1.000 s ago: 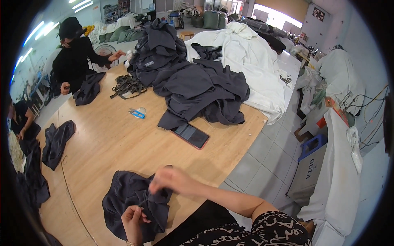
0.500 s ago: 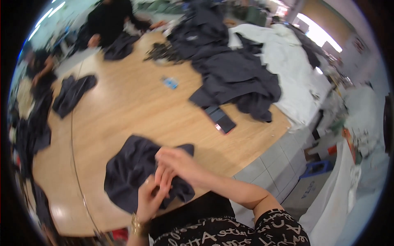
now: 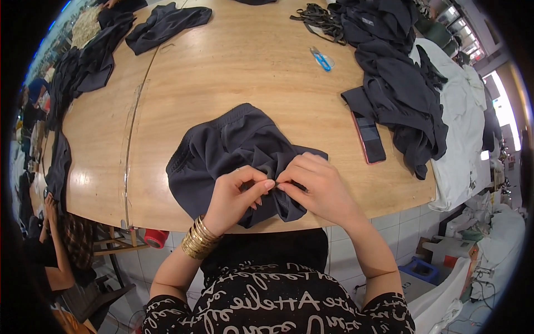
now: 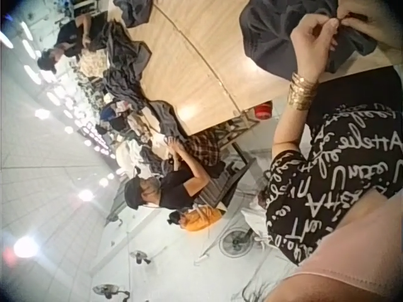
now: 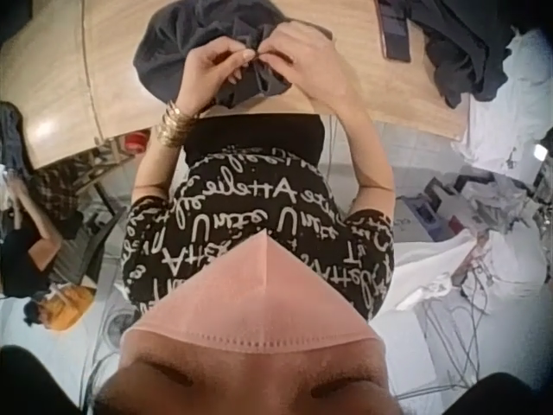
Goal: Inspect several pairs of shorts and use thread snips to trim loose threads.
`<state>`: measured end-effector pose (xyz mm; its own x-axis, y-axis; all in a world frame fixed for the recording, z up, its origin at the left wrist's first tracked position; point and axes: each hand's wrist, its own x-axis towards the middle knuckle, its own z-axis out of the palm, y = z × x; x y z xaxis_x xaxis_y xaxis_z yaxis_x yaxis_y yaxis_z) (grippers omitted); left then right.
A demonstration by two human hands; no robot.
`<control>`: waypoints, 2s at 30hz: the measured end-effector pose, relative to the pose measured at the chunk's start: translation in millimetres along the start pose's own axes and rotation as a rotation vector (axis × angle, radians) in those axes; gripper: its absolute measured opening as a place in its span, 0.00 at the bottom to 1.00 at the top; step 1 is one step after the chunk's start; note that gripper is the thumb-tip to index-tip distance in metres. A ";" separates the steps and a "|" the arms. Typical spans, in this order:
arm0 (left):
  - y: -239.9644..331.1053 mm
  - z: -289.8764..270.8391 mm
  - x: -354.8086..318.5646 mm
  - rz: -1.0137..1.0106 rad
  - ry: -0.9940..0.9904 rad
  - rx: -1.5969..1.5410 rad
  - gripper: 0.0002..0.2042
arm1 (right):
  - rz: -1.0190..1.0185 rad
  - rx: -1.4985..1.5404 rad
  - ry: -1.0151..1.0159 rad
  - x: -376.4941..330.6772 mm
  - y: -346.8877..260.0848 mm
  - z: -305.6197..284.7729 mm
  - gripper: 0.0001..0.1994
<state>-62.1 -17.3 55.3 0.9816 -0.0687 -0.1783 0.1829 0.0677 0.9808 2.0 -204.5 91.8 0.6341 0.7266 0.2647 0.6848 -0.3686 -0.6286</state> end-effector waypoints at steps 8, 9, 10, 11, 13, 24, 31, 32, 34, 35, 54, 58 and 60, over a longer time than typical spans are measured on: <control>4.6 -1.4 5.8 0.077 -0.086 0.162 0.07 | -0.041 0.116 0.068 -7.3 8.4 7.0 0.06; 3.1 0.6 5.5 0.076 -0.085 0.161 0.07 | 0.040 0.179 0.054 -8.9 9.2 8.0 0.06; 1.8 2.2 5.9 0.326 -0.005 0.394 0.07 | 0.040 0.178 0.054 -9.5 8.1 8.6 0.06; 0.7 3.9 5.8 0.577 0.079 0.625 0.07 | 0.159 0.271 0.037 -10.3 6.4 9.3 0.06; 0.6 9.2 3.3 0.568 0.107 0.607 0.06 | 0.279 0.363 0.020 -9.5 5.3 9.6 0.06; -15.2 12.0 5.9 -0.311 -0.178 -0.717 0.08 | -0.026 -0.064 0.322 -14.8 5.6 7.7 0.09; -17.5 19.0 9.3 -0.148 -0.059 -0.228 0.07 | -0.139 -0.357 0.095 -16.7 3.1 -1.3 0.08; -14.6 19.4 8.6 -0.074 -0.047 -0.014 0.07 | -0.138 -0.372 0.108 -16.7 2.5 -5.0 0.08; -11.7 17.2 6.5 0.057 -0.044 0.098 0.05 | -0.195 -0.322 0.057 -16.2 -0.2 -12.4 0.08; -9.8 9.0 6.6 0.100 -0.057 0.148 0.05 | -0.196 -0.289 0.048 -16.0 0.7 -24.0 0.08; 125.7 66.6 -21.4 0.935 -0.927 -0.574 0.17 | 0.138 -0.143 -0.226 11.2 42.8 50.5 0.12; 133.7 99.3 -0.6 1.082 -0.887 -0.687 0.16 | 0.161 0.255 -0.365 14.1 11.8 -20.0 0.07; 129.0 95.6 1.0 1.073 -0.891 -0.723 0.15 | 0.256 0.785 -0.302 3.1 4.6 -54.7 0.10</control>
<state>-42.9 -103.8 189.2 0.3665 -0.2016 0.9083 -0.3089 0.8945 0.3232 26.7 -235.6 129.7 0.5362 0.8395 -0.0883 0.0195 -0.1169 -0.9929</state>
